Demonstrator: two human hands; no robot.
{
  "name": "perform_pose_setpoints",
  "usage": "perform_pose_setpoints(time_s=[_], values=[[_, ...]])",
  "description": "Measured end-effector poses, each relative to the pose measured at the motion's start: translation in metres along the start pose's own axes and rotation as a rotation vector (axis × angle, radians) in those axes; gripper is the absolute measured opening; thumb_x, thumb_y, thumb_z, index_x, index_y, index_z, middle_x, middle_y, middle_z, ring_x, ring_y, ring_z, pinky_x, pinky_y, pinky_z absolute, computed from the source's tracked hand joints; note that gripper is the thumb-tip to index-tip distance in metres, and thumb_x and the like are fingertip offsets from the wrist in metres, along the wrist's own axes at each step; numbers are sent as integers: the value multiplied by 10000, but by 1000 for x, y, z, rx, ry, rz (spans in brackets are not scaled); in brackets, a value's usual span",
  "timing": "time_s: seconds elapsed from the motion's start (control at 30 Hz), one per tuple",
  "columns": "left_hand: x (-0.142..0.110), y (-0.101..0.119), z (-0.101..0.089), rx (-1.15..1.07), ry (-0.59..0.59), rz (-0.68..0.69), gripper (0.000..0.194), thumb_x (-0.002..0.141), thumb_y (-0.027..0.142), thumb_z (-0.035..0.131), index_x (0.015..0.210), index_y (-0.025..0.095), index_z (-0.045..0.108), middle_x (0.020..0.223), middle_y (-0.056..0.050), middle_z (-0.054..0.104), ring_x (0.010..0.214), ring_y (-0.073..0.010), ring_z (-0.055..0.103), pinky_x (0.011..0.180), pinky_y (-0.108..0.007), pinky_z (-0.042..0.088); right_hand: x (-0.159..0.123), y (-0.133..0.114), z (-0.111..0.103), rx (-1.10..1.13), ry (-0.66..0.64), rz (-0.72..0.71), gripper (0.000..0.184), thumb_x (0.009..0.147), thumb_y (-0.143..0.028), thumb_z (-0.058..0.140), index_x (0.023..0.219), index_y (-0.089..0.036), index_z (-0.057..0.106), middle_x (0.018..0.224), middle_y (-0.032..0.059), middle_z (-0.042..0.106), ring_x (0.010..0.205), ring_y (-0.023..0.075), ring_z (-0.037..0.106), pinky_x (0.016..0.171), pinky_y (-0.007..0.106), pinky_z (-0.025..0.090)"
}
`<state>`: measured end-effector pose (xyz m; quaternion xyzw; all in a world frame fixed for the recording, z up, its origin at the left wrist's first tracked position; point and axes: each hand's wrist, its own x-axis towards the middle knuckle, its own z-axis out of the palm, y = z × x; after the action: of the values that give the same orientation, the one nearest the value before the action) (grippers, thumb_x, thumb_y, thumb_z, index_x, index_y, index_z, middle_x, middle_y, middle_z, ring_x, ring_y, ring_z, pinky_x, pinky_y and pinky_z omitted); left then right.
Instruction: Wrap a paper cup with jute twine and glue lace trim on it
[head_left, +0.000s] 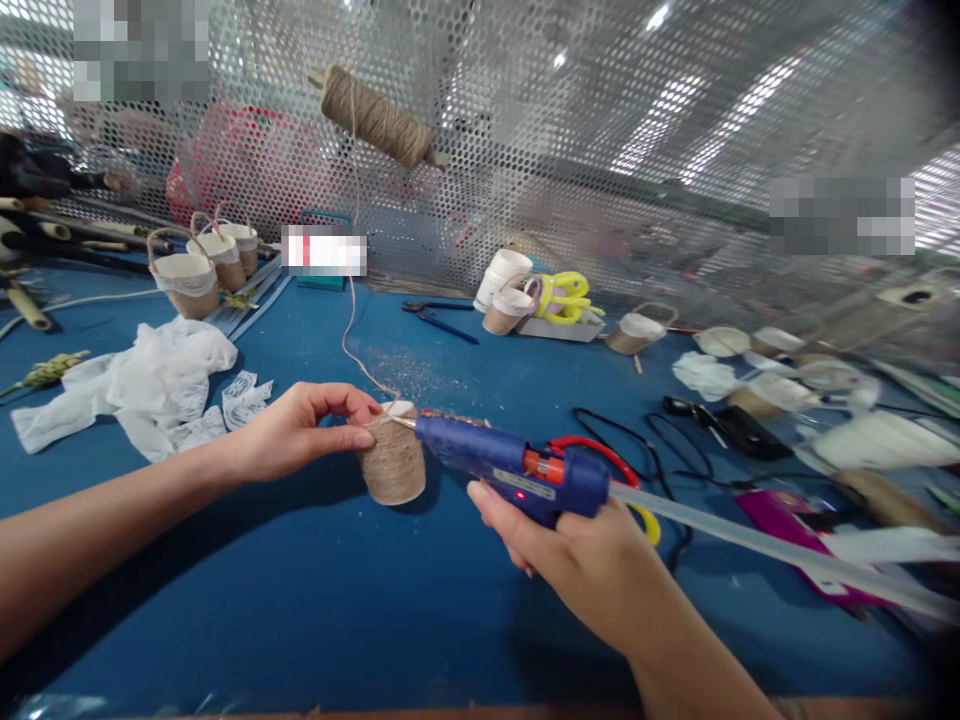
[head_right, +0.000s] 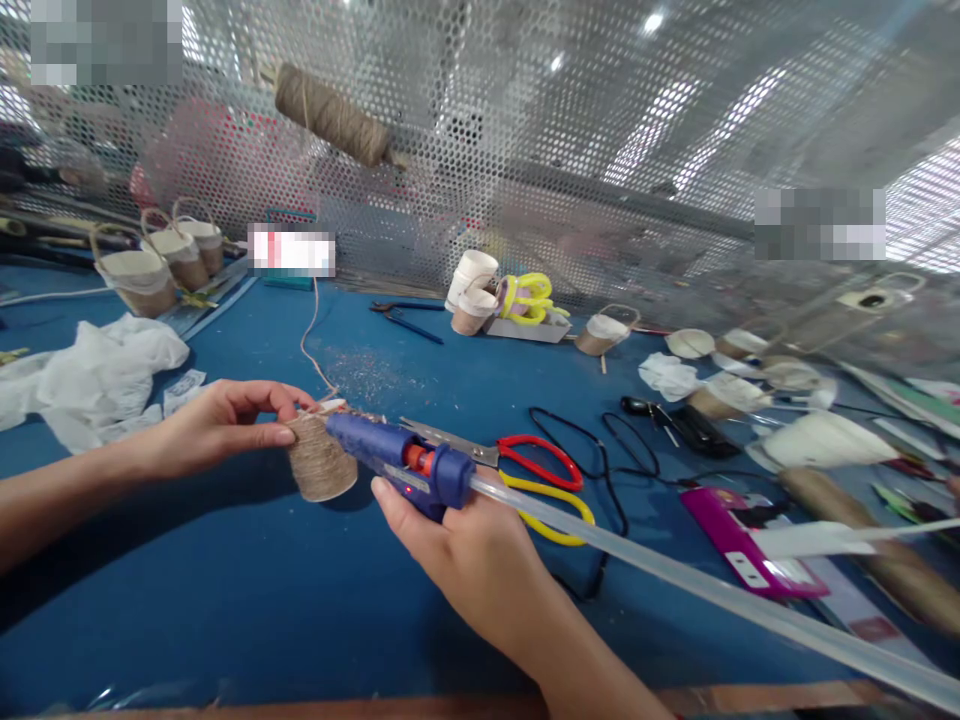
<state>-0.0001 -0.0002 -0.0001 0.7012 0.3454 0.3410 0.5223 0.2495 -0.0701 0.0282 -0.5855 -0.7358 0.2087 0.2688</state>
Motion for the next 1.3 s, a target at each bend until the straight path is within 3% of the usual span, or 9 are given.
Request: perform_pose_setpoints(time_s=[0.23,0.6,0.73,0.87,1.0,1.07,1.13,1.3], values=[[1,1,0,-8,-7,-10,179,762,272,629,686,137,540,949,-74,650,899,-175,580,814,-305,447,4,-1,-2,-98,87,7,352,742,-492,567,474,-272,511,326,-42,460,349,154,498,428,297,436],[0,-1,-1,-19,-2,-14,189,766,286,632,695,134,547,967,-75,653,907,-175,581,795,-292,446,8,-12,-6,0,3,173,346,774,-443,546,509,-228,490,363,-43,498,353,123,522,405,246,444],[0,1,-1,-16,-8,-21,184,765,283,631,698,133,549,966,-80,655,906,-179,586,817,-306,447,14,-11,-10,123,-47,173,325,794,-435,533,570,-199,526,385,-43,470,376,111,498,431,245,440],[-1,3,0,36,-15,17,169,774,281,620,707,137,563,956,-79,662,933,-190,587,836,-316,449,28,-4,-14,410,-115,202,256,766,-399,571,741,-147,611,413,-62,444,384,88,426,410,230,378],[-3,4,0,118,-10,102,147,790,278,601,734,145,575,947,-77,664,970,-194,583,865,-313,443,48,11,-15,581,37,280,250,677,-351,667,790,-132,625,601,-4,575,515,100,516,484,227,410],[-5,5,0,172,-5,140,149,793,287,593,747,146,580,971,-84,657,969,-195,587,859,-308,449,60,19,-14,576,112,351,242,650,-347,687,757,-141,619,662,12,604,541,97,530,490,217,421],[-5,8,0,235,-9,185,158,797,299,586,753,147,584,987,-93,653,956,-197,595,850,-308,453,73,27,-12,518,118,429,196,679,-334,663,696,-150,597,577,-13,564,462,78,487,446,209,396],[-7,14,-1,416,-31,307,140,820,290,567,756,166,589,947,-87,671,982,-209,591,897,-350,408,101,39,-4,391,87,429,153,745,-217,607,611,-151,574,567,12,593,463,78,506,490,213,434]])
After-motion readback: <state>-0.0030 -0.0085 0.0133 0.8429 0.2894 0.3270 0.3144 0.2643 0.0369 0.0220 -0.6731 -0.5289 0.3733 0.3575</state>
